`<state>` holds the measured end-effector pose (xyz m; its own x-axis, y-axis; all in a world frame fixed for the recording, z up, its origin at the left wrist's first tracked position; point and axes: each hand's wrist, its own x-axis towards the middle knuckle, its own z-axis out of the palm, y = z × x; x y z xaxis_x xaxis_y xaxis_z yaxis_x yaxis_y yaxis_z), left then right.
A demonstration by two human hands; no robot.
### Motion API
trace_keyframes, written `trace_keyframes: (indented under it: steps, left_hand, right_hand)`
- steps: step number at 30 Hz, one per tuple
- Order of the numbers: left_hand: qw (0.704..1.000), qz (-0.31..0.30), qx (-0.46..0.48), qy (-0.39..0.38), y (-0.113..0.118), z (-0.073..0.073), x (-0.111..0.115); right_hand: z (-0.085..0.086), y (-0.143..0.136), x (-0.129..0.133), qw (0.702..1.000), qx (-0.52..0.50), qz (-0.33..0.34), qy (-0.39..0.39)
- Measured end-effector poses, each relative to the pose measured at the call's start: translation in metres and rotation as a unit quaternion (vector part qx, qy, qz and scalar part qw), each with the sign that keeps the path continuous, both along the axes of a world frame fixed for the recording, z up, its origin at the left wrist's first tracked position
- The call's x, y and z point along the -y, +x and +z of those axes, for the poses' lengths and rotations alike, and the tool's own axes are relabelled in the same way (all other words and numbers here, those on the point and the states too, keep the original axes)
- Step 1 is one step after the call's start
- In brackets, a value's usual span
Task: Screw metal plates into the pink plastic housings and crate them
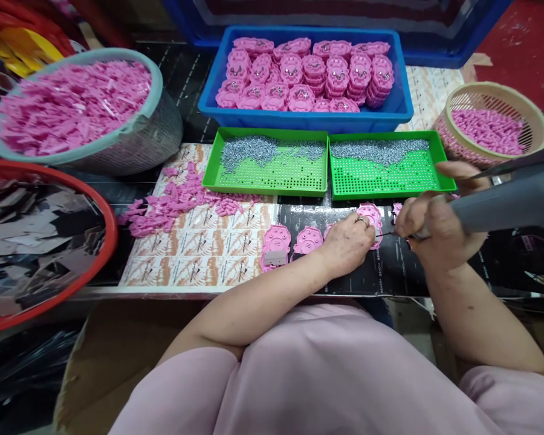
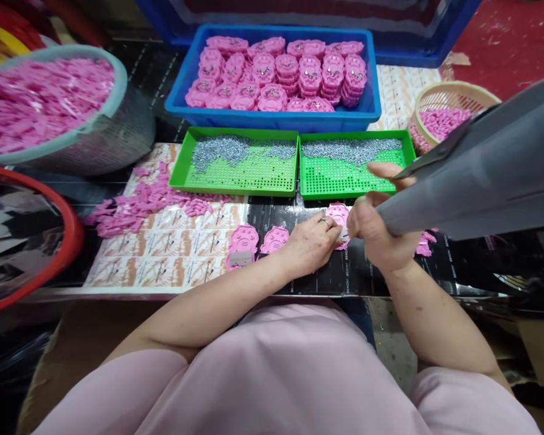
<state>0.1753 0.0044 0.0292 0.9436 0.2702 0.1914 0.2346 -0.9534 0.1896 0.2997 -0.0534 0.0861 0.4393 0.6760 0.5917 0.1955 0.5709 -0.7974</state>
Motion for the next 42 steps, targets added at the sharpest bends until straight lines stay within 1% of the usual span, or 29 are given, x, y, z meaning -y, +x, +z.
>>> trace_keyframes:
  steps: [1, 3, 5, 6, 8, 11, 14, 17, 22, 25, 30, 32, 34, 37, 40, 42]
  left_hand:
    - [1.0, -0.004, 0.004, 0.002, 0.0, -0.001, 0.0]
    - [1.0, -0.005, 0.01, 0.004, -0.001, -0.003, -0.001]
    - [1.0, -0.005, 0.013, 0.005, -0.001, -0.004, -0.001]
    - [1.0, -0.005, 0.013, 0.006, -0.001, -0.004, -0.001]
    - [1.0, -0.008, 0.012, 0.009, -0.001, -0.003, -0.001]
    - [1.0, -0.012, 0.008, 0.011, -0.002, -0.002, -0.001]
    - [1.0, -0.014, 0.011, 0.014, -0.002, -0.001, -0.002]
    - [1.0, -0.017, 0.014, 0.012, -0.001, -0.001, -0.002]
    - [1.0, -0.015, 0.007, 0.005, -0.001, -0.001, -0.002]
    - [1.0, -0.012, 0.005, 0.003, -0.001, -0.002, -0.003]
    - [1.0, -0.007, 0.002, 0.0, -0.002, -0.002, -0.002]
    - [1.0, -0.005, -0.001, -0.005, -0.002, -0.002, -0.002]
    - [1.0, -0.005, -0.004, -0.015, -0.002, -0.001, -0.002]
    - [0.998, 0.005, -0.014, -0.055, -0.002, 0.001, -0.003]
    - [0.994, 0.02, -0.032, -0.101, -0.004, 0.006, -0.005]
    - [0.992, 0.015, -0.042, -0.121, -0.006, 0.009, -0.007]
  right_hand:
    - [0.005, 0.003, -0.006, 1.0, -0.009, -0.021, 0.014]
    - [0.011, 0.013, -0.025, 0.991, -0.04, -0.111, 0.063]
    - [0.009, 0.026, -0.048, 0.973, -0.057, -0.203, 0.098]
    - [0.006, 0.033, -0.059, 0.969, -0.053, -0.22, 0.099]
    - [-0.003, 0.046, -0.076, 0.973, -0.035, -0.214, 0.075]
    - [-0.012, 0.056, -0.087, 0.975, -0.016, -0.211, 0.068]
    - [-0.015, 0.055, -0.087, 0.976, 0.008, -0.208, 0.065]
    - [-0.015, 0.054, -0.088, 0.978, 0.024, -0.204, 0.04]
    - [-0.018, 0.057, -0.093, 0.975, 0.022, -0.22, 0.029]
    - [-0.017, 0.054, -0.091, 0.972, 0.031, -0.233, 0.006]
    - [-0.017, 0.052, -0.086, 0.971, 0.04, -0.237, -0.014]
    - [-0.017, 0.055, -0.087, 0.972, 0.035, -0.232, -0.007]
    - [-0.014, 0.056, -0.088, 0.975, 0.026, -0.222, 0.023]
    - [0.001, 0.047, -0.08, 0.974, 0.002, -0.213, 0.079]
    - [0.018, 0.023, -0.056, 0.978, -0.041, -0.183, 0.087]
    - [0.023, 0.006, -0.035, 0.985, -0.071, -0.149, 0.06]
